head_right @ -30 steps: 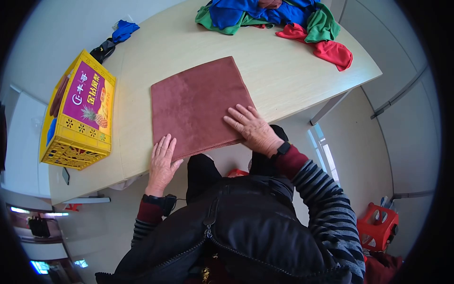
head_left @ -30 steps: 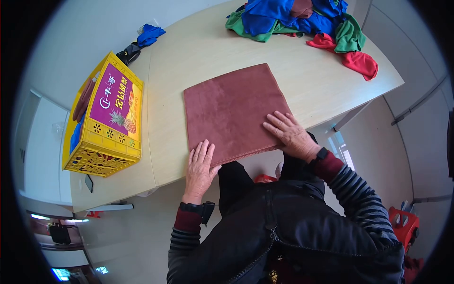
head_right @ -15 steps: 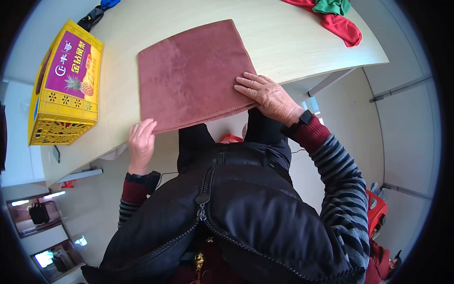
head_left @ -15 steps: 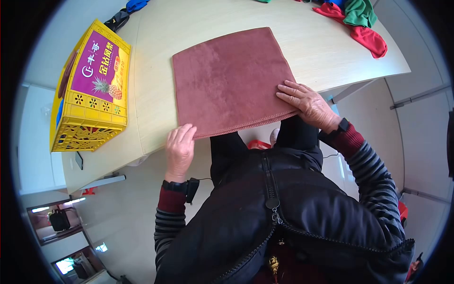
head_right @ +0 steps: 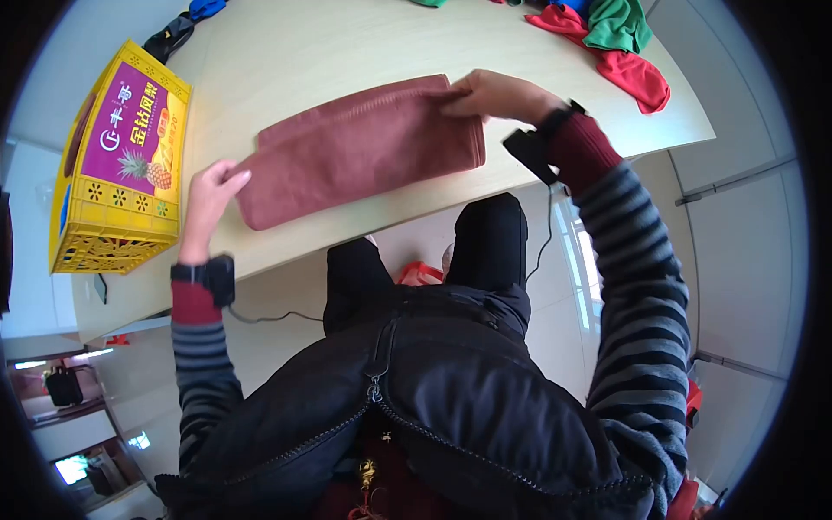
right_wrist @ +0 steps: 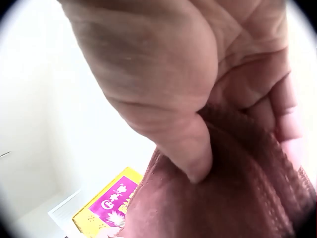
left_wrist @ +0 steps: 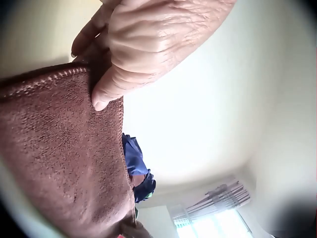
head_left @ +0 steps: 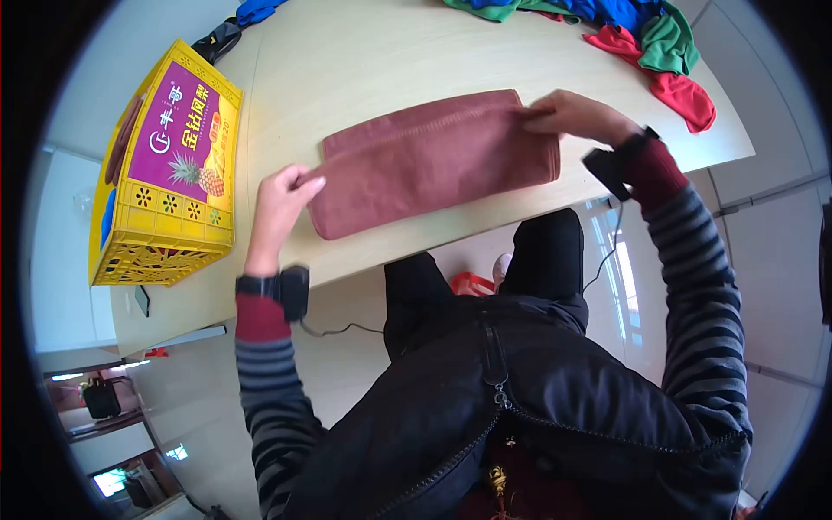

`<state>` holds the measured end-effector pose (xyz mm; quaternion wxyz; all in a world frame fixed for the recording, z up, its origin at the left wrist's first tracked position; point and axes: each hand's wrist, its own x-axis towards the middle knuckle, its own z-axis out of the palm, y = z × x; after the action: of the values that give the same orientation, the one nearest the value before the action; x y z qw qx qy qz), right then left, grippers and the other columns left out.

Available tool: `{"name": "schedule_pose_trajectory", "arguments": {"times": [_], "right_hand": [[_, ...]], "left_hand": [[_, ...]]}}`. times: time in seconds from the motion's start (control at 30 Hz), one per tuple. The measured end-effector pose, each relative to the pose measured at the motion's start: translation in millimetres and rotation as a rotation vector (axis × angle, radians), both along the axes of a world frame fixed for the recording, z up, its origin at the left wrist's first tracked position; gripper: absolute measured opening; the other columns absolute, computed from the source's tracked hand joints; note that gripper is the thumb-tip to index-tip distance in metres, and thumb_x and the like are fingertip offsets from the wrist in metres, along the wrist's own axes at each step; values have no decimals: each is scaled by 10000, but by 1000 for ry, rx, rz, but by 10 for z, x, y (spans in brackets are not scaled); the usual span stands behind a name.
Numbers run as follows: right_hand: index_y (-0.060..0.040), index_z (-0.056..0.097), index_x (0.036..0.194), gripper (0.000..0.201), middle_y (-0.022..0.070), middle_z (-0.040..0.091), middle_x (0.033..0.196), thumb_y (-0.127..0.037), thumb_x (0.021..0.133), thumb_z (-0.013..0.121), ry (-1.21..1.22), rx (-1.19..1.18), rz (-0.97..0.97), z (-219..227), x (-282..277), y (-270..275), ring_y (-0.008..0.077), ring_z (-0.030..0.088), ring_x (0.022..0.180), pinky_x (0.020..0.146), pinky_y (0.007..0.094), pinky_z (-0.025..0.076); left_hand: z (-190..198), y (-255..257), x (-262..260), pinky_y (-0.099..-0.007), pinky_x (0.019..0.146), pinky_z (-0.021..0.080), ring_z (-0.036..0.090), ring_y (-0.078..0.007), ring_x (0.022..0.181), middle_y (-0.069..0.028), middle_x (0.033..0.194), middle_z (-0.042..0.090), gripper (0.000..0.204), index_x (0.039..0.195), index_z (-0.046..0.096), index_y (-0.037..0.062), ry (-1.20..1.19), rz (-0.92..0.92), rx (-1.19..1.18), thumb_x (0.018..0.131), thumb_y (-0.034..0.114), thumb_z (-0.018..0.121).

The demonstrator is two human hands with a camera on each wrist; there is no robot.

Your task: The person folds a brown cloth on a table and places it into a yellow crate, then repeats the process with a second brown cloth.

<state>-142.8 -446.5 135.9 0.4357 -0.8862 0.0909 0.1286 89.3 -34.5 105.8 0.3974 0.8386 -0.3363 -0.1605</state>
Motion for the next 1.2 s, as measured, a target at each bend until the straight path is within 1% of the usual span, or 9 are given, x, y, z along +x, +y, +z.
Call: {"name": "schedule_pose_trajectory", "arguments": {"times": [0.07,0.17,0.3,0.47,0.63,0.73,0.9,1.0,1.2], "right_hand": [[-14,710,1204,315,35,734,931,-213,961,681,82,-3,-209,-231,297,-126,103,661,834,780,267,544],[-27,723,1190,367,62,739,963,-282,927,714,13,25,-337,-695,549,-269,130,659,831,768,284,545],[-5,724,1137,357,34,713,885,-297,932,713,-114,12,-440,-1063,641,-340,109,631,762,682,277,516],[11,712,1071,357,1,670,798,-323,946,699,-29,88,-575,-702,403,-87,105,609,704,643,273,497],[-9,691,1052,398,49,683,784,-390,940,671,-62,158,-647,-829,24,37,131,626,688,609,297,495],[-26,687,1013,352,102,695,760,-369,937,664,-298,-8,-737,-1059,-28,183,205,670,685,618,352,508],[-51,664,993,285,170,699,765,-330,952,631,-415,-341,-754,-1077,53,551,338,689,717,658,448,523],[-69,632,993,217,216,693,797,-279,975,581,-546,-570,-753,-1107,53,669,427,671,792,711,523,515],[-66,605,996,215,219,701,826,-264,1003,521,-450,-681,-740,-1079,36,591,425,678,822,736,531,519]], "left_hand": [[-328,-253,327,-229,642,453,536,-39,705,27,766,624,140,887,688,-28,135,48,-193,881,101,743],[-765,-450,598,-226,638,453,542,-40,706,25,772,634,146,899,697,-29,128,121,-239,880,106,749],[-897,-510,732,-225,633,457,554,-48,702,11,782,652,155,913,704,-36,78,189,-249,873,103,759],[-817,-483,588,-234,626,463,561,-58,697,4,778,661,210,926,704,-46,190,261,-297,861,137,783],[-1015,-204,351,-283,632,487,603,-108,678,-32,756,688,278,944,710,-19,125,311,-205,865,237,784],[-1046,-189,16,-367,651,515,672,-241,681,-123,780,718,316,938,708,19,-157,436,-54,880,327,751],[-769,-338,-504,-397,634,487,643,-272,662,-144,727,667,273,930,661,24,-345,553,90,960,296,667],[-799,-350,-592,-481,658,480,642,-408,724,-212,770,652,276,877,615,44,-527,580,160,977,301,620],[-779,-292,-675,-525,672,465,641,-442,773,-219,751,649,264,862,571,35,-610,570,202,982,267,609]]}}
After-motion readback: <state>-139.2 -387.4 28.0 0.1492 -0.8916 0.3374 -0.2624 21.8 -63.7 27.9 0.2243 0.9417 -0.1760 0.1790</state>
